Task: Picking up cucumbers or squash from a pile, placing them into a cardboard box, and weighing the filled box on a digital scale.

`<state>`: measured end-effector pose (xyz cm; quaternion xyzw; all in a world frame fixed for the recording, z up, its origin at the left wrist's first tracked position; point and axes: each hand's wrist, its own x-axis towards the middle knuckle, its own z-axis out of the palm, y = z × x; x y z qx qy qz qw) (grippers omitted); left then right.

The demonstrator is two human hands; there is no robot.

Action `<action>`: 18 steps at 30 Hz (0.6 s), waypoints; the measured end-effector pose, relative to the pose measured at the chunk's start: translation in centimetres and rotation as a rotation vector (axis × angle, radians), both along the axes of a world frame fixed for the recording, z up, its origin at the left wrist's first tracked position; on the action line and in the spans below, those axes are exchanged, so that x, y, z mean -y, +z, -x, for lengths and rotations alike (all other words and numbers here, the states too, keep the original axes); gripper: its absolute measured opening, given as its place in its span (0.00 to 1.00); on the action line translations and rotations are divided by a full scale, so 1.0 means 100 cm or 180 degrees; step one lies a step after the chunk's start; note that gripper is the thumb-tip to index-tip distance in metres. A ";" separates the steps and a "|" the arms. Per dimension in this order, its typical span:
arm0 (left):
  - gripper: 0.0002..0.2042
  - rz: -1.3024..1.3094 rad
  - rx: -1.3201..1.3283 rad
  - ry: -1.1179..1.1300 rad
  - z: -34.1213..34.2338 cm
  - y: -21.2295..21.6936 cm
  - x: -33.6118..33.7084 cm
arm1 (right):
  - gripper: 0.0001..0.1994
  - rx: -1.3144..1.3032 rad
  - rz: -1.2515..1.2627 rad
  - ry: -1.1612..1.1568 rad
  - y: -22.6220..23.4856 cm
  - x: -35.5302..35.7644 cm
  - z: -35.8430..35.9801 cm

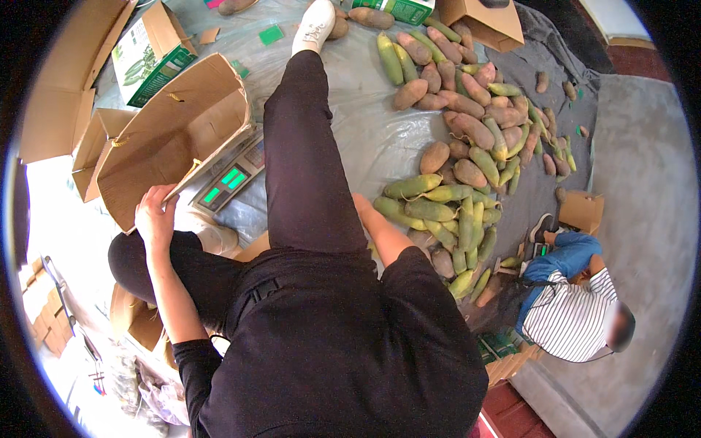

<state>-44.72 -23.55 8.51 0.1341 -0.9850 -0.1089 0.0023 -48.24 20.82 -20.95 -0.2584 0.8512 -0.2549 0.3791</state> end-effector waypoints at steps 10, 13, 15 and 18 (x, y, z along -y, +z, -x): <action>0.08 -0.0001 0.0022 0.0027 0.001 0.000 -0.003 | 0.13 0.0213 -0.1107 -0.1597 0.032 -0.030 0.018; 0.08 0.0033 -0.0016 0.0048 0.002 0.000 -0.003 | 0.12 -0.0145 -0.2115 -0.1611 0.059 -0.044 0.023; 0.08 -0.0044 -0.0011 0.0054 0.002 0.000 -0.002 | 0.12 -0.0185 -0.2417 -0.1726 0.076 -0.053 0.017; 0.08 -0.0053 -0.0027 0.0021 0.001 0.001 0.000 | 0.13 -0.0030 -0.2721 -0.1914 0.085 -0.060 0.010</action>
